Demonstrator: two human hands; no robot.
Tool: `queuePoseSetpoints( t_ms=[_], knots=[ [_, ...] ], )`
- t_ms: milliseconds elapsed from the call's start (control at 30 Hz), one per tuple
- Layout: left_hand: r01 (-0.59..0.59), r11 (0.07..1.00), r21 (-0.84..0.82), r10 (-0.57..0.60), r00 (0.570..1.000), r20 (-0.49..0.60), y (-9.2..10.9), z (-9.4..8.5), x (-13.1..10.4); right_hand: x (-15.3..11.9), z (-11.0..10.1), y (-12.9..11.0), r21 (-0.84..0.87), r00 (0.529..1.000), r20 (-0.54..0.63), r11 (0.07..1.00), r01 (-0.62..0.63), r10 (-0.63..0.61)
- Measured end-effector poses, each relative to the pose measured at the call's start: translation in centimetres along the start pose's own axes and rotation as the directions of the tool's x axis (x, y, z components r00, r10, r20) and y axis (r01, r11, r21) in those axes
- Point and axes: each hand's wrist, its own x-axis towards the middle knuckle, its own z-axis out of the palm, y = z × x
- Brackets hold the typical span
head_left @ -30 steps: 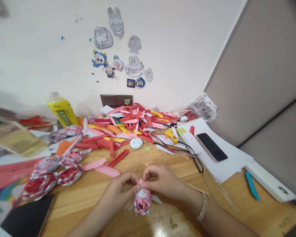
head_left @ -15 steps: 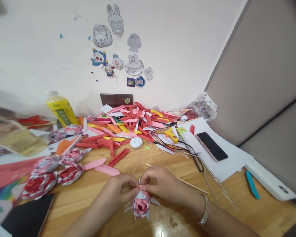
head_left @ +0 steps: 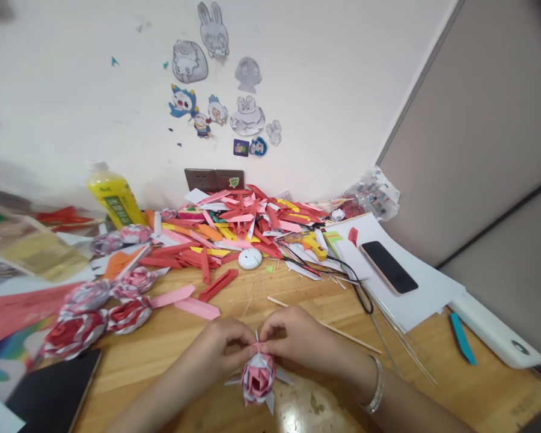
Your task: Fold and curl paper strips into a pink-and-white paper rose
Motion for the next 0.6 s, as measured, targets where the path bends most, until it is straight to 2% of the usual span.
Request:
queuePoseSetpoints(
  t_ms=[133,200,333,433,600],
  knots=[
    [-0.019,0.999,0.047,0.021,0.999,-0.034,0.1,0.2,0.0,-0.1,0.1,-0.4,-0.048,0.999,-0.024,0.998,0.035,-0.036],
    [0.012,1.000,0.005,-0.012,0.999,-0.043,0.3,0.2,0.0,-0.2,0.1,-0.7,-0.067,0.997,-0.032,0.996,0.063,-0.065],
    [0.126,0.958,-0.258,-0.120,0.992,0.036,0.3,-0.3,0.0,-0.3,0.1,-1.2,-0.166,0.985,-0.040,0.974,0.158,-0.166],
    [0.155,0.887,-0.436,-0.124,0.987,0.100,-0.1,-0.8,0.0,-0.3,0.1,-1.4,-0.214,0.971,-0.062,0.953,0.215,-0.232],
    [0.129,0.907,-0.400,-0.111,0.991,0.069,-0.6,-0.8,0.3,-0.2,0.1,-1.5,-0.245,0.951,-0.075,0.930,0.275,-0.301]
  ],
)
